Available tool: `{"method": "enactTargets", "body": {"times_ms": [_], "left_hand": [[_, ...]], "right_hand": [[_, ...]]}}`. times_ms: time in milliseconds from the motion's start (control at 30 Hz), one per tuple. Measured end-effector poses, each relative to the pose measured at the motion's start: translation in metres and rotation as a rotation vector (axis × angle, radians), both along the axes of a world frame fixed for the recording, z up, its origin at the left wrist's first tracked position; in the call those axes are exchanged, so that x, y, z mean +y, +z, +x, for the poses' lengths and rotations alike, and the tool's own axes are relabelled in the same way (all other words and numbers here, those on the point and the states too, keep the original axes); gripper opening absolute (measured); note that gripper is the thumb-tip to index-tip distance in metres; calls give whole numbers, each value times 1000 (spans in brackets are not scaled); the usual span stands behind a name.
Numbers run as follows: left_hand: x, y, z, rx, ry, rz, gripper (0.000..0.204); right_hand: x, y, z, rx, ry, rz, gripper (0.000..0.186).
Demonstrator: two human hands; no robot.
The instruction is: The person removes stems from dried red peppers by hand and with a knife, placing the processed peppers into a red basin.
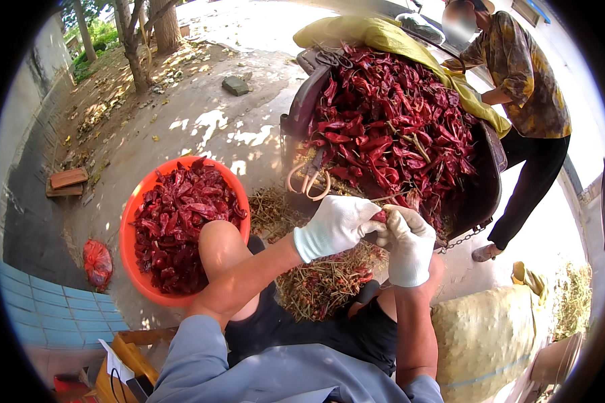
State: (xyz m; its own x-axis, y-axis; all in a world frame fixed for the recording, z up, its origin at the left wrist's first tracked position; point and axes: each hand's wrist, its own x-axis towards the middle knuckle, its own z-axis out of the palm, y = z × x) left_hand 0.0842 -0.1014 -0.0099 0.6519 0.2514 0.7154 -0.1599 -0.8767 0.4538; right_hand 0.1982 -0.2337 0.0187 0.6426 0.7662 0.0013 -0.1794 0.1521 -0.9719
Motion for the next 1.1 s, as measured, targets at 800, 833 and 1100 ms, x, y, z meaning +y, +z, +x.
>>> {"method": "enactTargets", "body": {"times_ms": [800, 833, 1100], "left_hand": [[27, -16, -27, 411, -945, -1511, 53], [28, -18, -27, 438, -952, -1509, 55], [32, -13, -13, 424, -794, -1264, 49]], "right_hand": [[21, 16, 3, -135, 332, -108, 23], [19, 18, 0, -149, 330, -91, 22], [14, 25, -7, -1266, 54, -65, 22]]}}
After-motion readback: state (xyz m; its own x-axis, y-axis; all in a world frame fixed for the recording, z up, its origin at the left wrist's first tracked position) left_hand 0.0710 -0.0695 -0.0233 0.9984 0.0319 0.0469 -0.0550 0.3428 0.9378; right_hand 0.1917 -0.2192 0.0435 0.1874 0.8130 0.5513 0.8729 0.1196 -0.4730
